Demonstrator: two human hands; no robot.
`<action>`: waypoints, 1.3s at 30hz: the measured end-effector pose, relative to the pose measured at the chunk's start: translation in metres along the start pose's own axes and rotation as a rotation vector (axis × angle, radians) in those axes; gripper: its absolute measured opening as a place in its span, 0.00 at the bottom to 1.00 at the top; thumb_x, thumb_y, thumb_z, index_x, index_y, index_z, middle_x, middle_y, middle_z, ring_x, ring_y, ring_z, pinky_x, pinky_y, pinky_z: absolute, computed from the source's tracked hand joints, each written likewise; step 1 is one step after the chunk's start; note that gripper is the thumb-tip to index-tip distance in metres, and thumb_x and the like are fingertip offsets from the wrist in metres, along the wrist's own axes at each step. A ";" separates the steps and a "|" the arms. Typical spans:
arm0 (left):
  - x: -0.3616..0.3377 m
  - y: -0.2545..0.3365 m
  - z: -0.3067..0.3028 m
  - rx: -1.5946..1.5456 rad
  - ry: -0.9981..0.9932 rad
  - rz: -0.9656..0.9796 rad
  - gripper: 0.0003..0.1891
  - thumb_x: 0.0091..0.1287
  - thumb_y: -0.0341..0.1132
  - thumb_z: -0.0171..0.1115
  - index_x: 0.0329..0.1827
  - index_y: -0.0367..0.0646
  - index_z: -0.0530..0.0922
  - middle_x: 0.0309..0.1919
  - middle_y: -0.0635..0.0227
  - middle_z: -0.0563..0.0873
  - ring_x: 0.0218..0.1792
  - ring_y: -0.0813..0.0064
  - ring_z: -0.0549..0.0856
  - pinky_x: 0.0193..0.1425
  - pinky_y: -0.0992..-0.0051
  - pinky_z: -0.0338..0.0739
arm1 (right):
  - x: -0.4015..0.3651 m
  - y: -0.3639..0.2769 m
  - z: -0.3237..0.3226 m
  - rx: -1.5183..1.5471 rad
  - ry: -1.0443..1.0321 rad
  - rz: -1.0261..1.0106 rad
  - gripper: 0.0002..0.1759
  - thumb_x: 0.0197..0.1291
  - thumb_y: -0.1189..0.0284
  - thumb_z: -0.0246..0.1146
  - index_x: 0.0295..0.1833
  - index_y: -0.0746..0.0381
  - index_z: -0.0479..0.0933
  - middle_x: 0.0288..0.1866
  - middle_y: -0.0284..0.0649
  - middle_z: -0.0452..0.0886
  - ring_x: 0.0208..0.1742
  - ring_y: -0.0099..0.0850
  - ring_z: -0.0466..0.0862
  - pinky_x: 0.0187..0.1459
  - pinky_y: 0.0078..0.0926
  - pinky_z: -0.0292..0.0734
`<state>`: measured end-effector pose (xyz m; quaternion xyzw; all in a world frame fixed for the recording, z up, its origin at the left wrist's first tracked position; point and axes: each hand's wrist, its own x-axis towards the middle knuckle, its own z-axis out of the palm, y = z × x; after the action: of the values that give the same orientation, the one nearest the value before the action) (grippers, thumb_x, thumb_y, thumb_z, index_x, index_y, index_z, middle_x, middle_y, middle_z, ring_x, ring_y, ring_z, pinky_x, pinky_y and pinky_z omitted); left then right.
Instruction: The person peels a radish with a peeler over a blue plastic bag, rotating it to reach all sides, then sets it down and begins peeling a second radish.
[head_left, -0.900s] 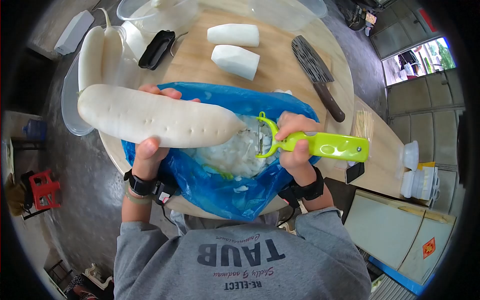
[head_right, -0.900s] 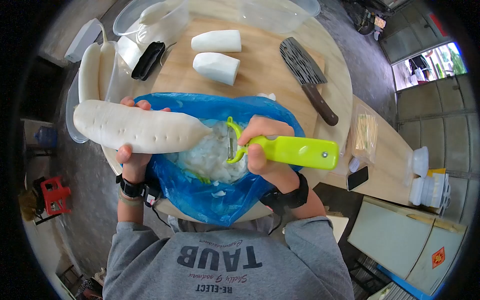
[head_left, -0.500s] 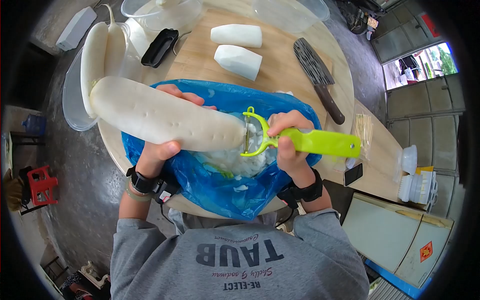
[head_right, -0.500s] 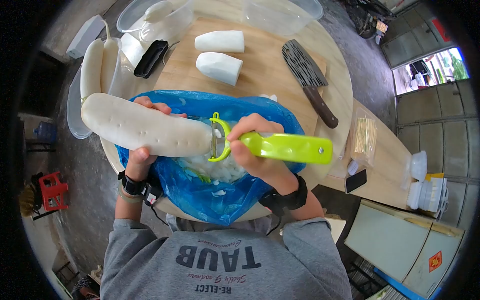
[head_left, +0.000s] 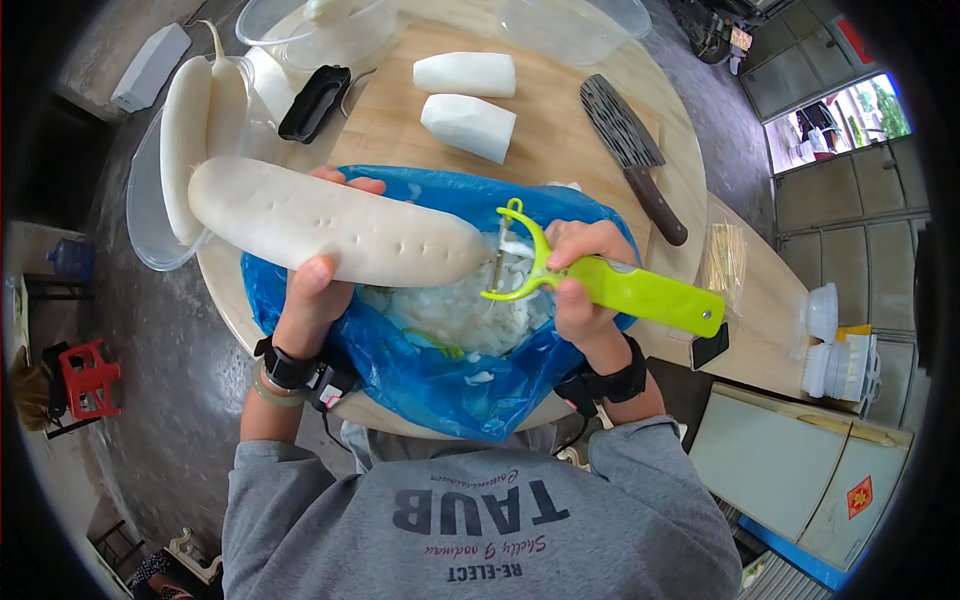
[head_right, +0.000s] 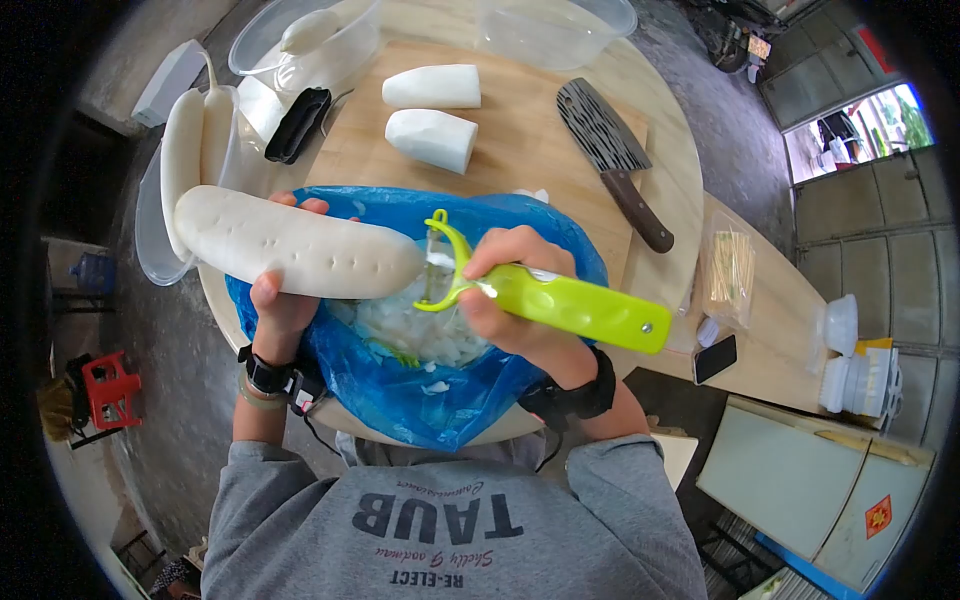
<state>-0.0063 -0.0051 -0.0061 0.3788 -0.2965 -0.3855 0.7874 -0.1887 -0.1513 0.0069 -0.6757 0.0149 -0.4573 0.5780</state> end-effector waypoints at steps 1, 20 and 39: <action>0.000 -0.002 -0.001 0.003 0.002 -0.003 0.44 0.42 0.52 0.69 0.60 0.43 0.57 0.53 0.52 0.70 0.53 0.56 0.74 0.58 0.55 0.69 | 0.001 -0.002 0.000 -0.047 -0.052 0.006 0.11 0.46 0.69 0.67 0.30 0.60 0.71 0.20 0.36 0.75 0.18 0.24 0.72 0.23 0.18 0.66; 0.000 0.001 0.004 -0.074 0.045 0.032 0.43 0.40 0.50 0.70 0.57 0.44 0.58 0.50 0.54 0.73 0.50 0.54 0.76 0.56 0.53 0.71 | 0.009 -0.005 0.001 -0.617 -0.075 -0.133 0.07 0.39 0.77 0.61 0.21 0.58 0.69 0.13 0.36 0.69 0.13 0.32 0.71 0.17 0.23 0.64; 0.001 0.002 -0.004 -0.002 0.150 0.053 0.42 0.42 0.53 0.66 0.57 0.40 0.61 0.52 0.54 0.73 0.54 0.62 0.74 0.57 0.61 0.71 | 0.002 0.007 0.009 -0.709 -0.152 -0.081 0.10 0.41 0.72 0.66 0.22 0.58 0.69 0.15 0.35 0.71 0.15 0.31 0.74 0.18 0.22 0.67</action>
<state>-0.0017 -0.0038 -0.0063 0.3978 -0.2461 -0.3353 0.8178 -0.1784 -0.1477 0.0030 -0.8663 0.1028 -0.3945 0.2887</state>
